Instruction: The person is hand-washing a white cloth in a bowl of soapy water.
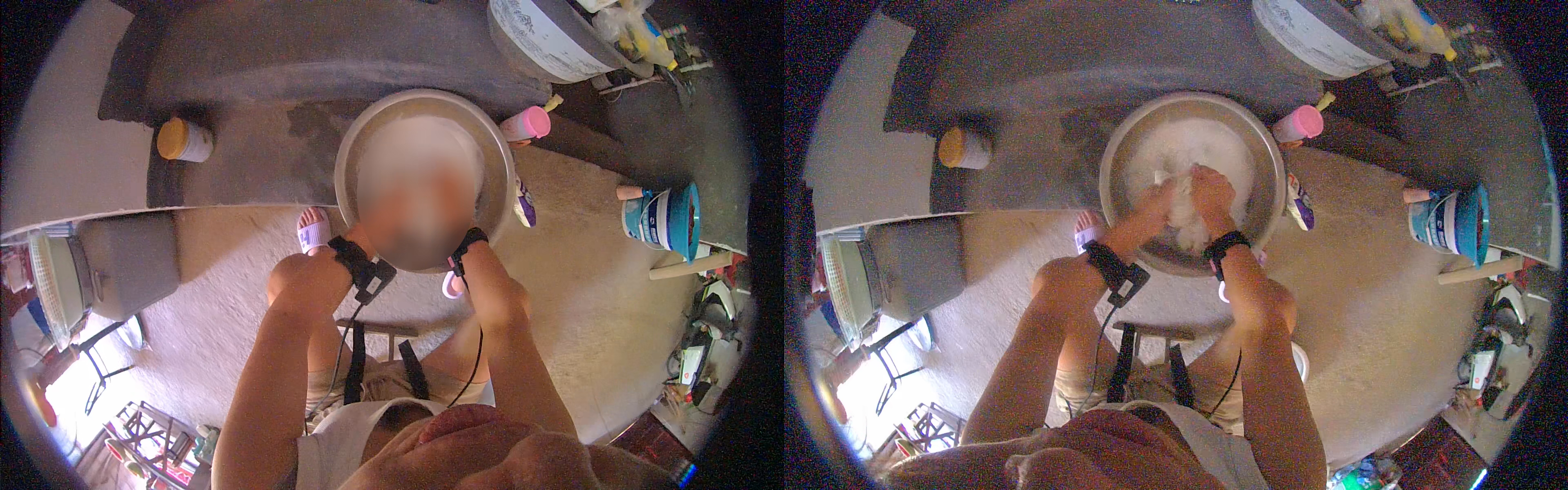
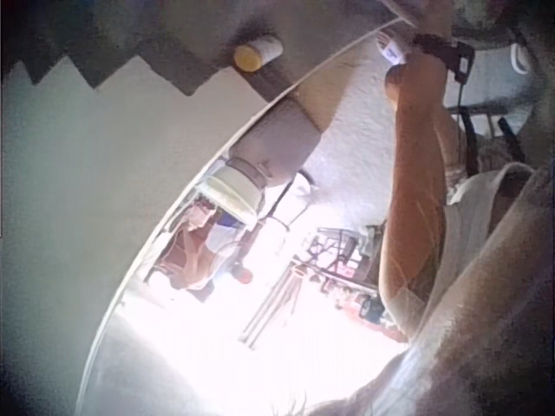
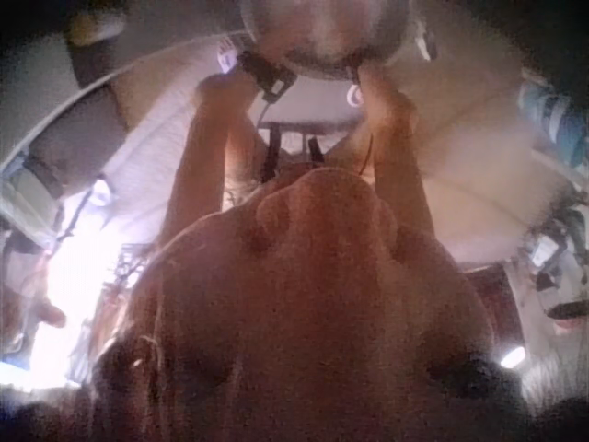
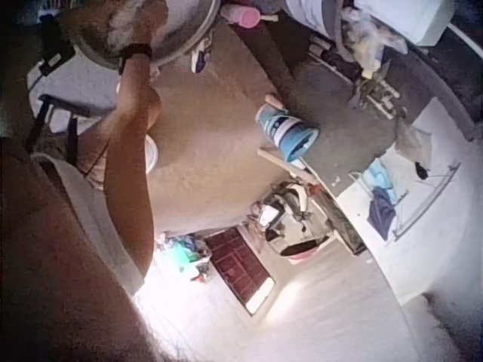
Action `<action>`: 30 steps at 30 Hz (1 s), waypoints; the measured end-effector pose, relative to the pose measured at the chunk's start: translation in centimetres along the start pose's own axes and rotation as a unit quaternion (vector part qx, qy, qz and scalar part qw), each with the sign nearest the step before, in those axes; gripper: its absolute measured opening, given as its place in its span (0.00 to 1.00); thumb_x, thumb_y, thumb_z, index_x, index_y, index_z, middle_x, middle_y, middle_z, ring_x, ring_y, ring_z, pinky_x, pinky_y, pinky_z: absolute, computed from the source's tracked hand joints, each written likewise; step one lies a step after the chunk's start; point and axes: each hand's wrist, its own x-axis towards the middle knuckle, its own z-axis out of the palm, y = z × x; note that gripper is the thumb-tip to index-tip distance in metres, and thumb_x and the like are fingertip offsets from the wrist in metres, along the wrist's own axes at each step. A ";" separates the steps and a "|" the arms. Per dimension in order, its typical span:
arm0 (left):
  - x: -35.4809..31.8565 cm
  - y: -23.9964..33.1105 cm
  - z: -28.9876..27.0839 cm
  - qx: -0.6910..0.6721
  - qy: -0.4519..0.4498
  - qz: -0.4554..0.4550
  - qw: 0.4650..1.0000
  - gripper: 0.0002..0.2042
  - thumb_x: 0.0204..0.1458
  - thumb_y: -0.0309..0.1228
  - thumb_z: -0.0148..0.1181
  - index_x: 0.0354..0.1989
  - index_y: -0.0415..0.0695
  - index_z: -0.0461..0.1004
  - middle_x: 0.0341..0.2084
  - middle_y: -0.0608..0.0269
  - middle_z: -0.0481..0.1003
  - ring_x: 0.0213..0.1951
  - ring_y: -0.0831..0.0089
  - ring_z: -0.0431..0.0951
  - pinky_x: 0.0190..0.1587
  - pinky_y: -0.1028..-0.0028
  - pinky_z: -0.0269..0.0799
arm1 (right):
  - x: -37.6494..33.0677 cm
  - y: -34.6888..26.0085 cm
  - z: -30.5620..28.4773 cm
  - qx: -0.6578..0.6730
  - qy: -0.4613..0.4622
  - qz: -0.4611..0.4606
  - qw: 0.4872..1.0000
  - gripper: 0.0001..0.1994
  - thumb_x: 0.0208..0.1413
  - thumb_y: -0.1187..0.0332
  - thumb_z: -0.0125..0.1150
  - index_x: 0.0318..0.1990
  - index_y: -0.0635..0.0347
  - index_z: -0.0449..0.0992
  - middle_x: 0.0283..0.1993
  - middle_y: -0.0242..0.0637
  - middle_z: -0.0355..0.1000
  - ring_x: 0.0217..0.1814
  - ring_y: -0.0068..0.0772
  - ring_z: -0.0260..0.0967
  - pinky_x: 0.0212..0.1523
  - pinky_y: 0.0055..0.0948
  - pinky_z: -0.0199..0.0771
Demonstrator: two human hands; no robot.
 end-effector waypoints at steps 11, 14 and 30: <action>0.6 -5.7 0.6 -0.082 -0.340 -0.302 0.887 0.30 0.43 0.19 0.55 0.59 0.47 0.58 0.48 0.50 0.68 0.40 0.58 0.72 0.45 0.66 0.70 | -1.1 1.1 3.1 -0.006 0.031 0.010 0.999 0.24 0.50 0.55 0.54 0.50 0.62 0.67 0.52 0.48 0.64 0.56 0.50 0.59 0.53 0.43 0.62; 0.1 -15.4 -1.9 -0.652 -0.219 -0.487 0.537 0.25 0.50 0.32 0.51 0.58 0.46 0.57 0.38 0.58 0.68 0.34 0.70 0.65 0.40 0.70 0.64 | 3.4 -4.6 -0.1 0.115 -0.122 0.003 0.986 0.32 0.46 0.53 0.58 0.57 0.60 0.60 0.58 0.49 0.58 0.58 0.55 0.57 0.55 0.45 0.60; 2.1 -8.4 2.4 -0.577 -0.103 -0.648 0.486 0.15 0.50 0.45 0.54 0.32 0.45 0.71 0.31 0.60 0.74 0.28 0.67 0.73 0.34 0.65 0.71 | -3.7 -8.7 -5.8 0.398 -0.073 -0.029 0.914 0.17 0.53 0.62 0.51 0.42 0.69 0.70 0.36 0.52 0.73 0.39 0.41 0.71 0.43 0.35 0.67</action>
